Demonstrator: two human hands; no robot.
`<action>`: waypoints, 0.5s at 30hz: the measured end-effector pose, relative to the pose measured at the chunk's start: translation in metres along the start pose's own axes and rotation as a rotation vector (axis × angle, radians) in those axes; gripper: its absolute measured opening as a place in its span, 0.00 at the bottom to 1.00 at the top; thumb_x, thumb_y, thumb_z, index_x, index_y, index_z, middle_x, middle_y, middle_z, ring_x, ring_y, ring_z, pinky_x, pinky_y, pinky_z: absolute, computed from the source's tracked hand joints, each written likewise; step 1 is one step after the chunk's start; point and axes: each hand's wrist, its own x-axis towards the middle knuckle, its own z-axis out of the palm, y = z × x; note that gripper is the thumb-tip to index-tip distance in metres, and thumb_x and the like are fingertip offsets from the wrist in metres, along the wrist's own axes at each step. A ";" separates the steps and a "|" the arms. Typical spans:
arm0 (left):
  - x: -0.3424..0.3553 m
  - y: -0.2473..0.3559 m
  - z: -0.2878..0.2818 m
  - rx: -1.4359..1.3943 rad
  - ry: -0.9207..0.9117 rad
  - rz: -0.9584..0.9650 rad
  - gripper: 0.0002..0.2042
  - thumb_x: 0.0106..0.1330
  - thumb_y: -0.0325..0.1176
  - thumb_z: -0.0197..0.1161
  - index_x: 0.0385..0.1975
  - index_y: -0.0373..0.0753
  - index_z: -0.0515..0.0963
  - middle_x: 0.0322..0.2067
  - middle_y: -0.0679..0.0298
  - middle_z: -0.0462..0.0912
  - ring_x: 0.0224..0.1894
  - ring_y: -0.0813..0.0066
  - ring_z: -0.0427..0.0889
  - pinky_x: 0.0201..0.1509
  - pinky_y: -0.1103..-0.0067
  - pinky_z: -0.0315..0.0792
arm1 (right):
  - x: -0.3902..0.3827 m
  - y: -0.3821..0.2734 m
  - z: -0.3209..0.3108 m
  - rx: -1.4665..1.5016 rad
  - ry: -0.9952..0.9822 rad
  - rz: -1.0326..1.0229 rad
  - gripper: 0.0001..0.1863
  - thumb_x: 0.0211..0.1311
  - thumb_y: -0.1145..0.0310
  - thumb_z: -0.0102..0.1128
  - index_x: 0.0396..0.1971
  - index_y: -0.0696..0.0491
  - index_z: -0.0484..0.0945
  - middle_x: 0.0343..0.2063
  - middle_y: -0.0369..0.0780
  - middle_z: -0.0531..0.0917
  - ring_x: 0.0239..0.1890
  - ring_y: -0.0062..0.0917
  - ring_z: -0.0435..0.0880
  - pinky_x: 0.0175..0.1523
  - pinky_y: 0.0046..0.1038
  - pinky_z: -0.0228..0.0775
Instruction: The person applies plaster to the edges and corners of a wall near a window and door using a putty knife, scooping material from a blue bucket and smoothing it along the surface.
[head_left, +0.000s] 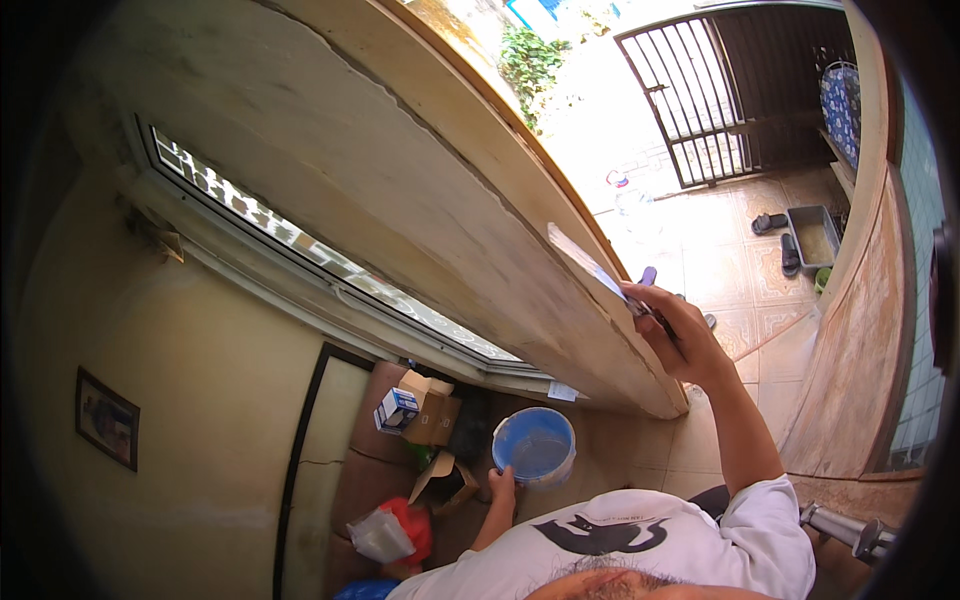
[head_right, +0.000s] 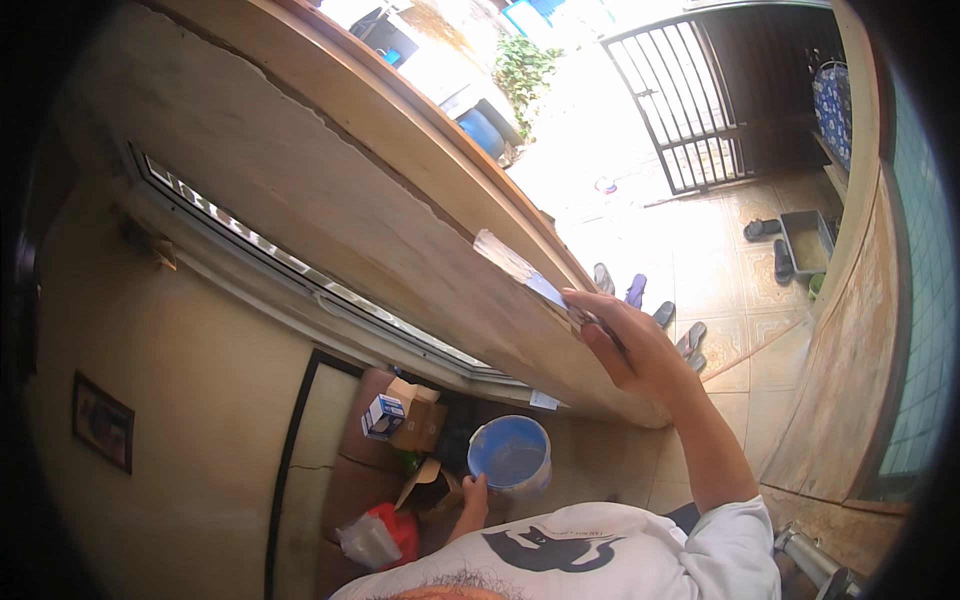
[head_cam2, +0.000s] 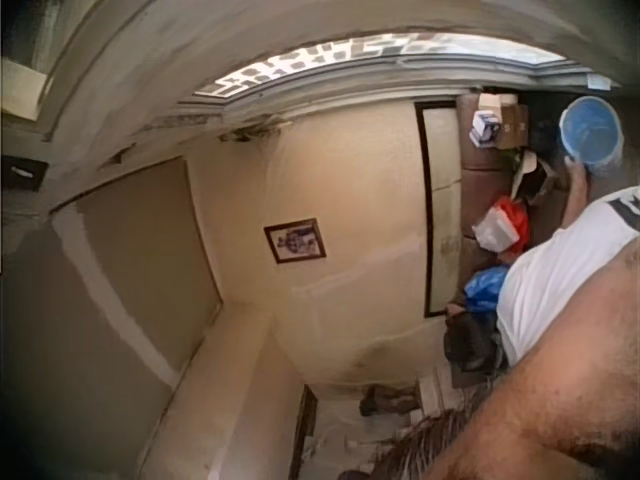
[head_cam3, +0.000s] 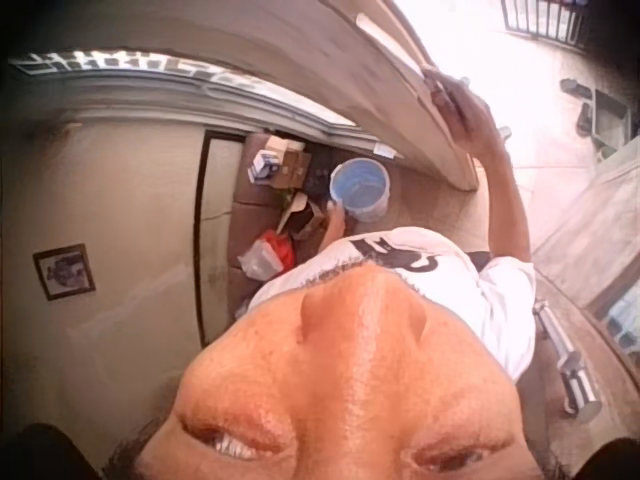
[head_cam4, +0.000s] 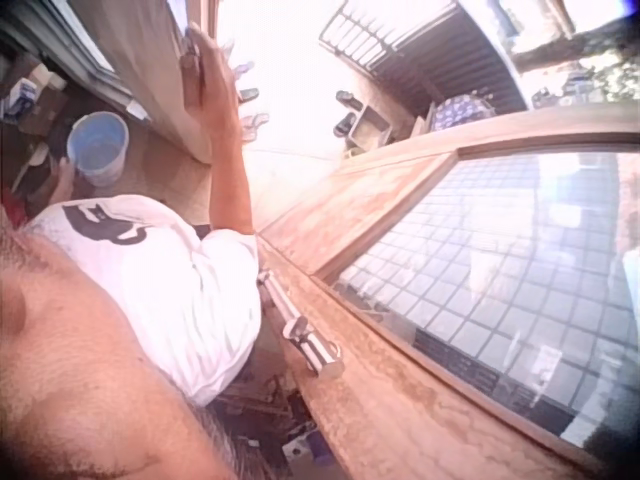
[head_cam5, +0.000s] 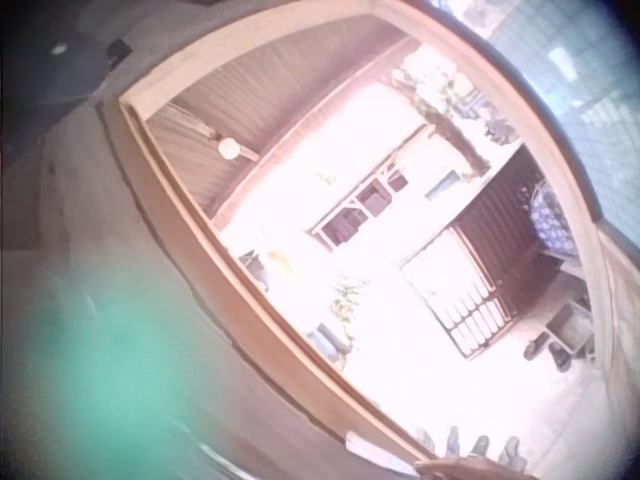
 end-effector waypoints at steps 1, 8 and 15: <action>-0.002 -0.001 0.000 -0.010 0.001 0.007 0.12 0.59 0.33 0.61 0.35 0.32 0.70 0.27 0.59 0.75 0.22 0.72 0.76 0.21 0.74 0.71 | -0.003 -0.001 -0.001 0.024 0.001 0.017 0.18 0.71 0.71 0.53 0.59 0.53 0.71 0.33 0.45 0.81 0.31 0.32 0.80 0.39 0.31 0.72; -0.001 -0.008 0.007 -0.023 0.069 0.080 0.11 0.58 0.33 0.61 0.32 0.32 0.71 0.27 0.59 0.76 0.24 0.68 0.77 0.24 0.71 0.71 | -0.025 -0.001 0.006 0.330 -0.052 0.229 0.17 0.68 0.75 0.59 0.54 0.53 0.68 0.29 0.34 0.79 0.27 0.13 0.72 0.31 0.20 0.64; 0.025 -0.017 0.004 0.197 0.140 0.340 0.14 0.54 0.37 0.62 0.28 0.29 0.73 0.25 0.51 0.78 0.26 0.62 0.77 0.35 0.64 0.72 | -0.040 -0.017 0.025 0.368 -0.037 0.325 0.13 0.65 0.76 0.63 0.48 0.55 0.76 0.26 0.31 0.78 0.26 0.10 0.74 0.30 0.17 0.66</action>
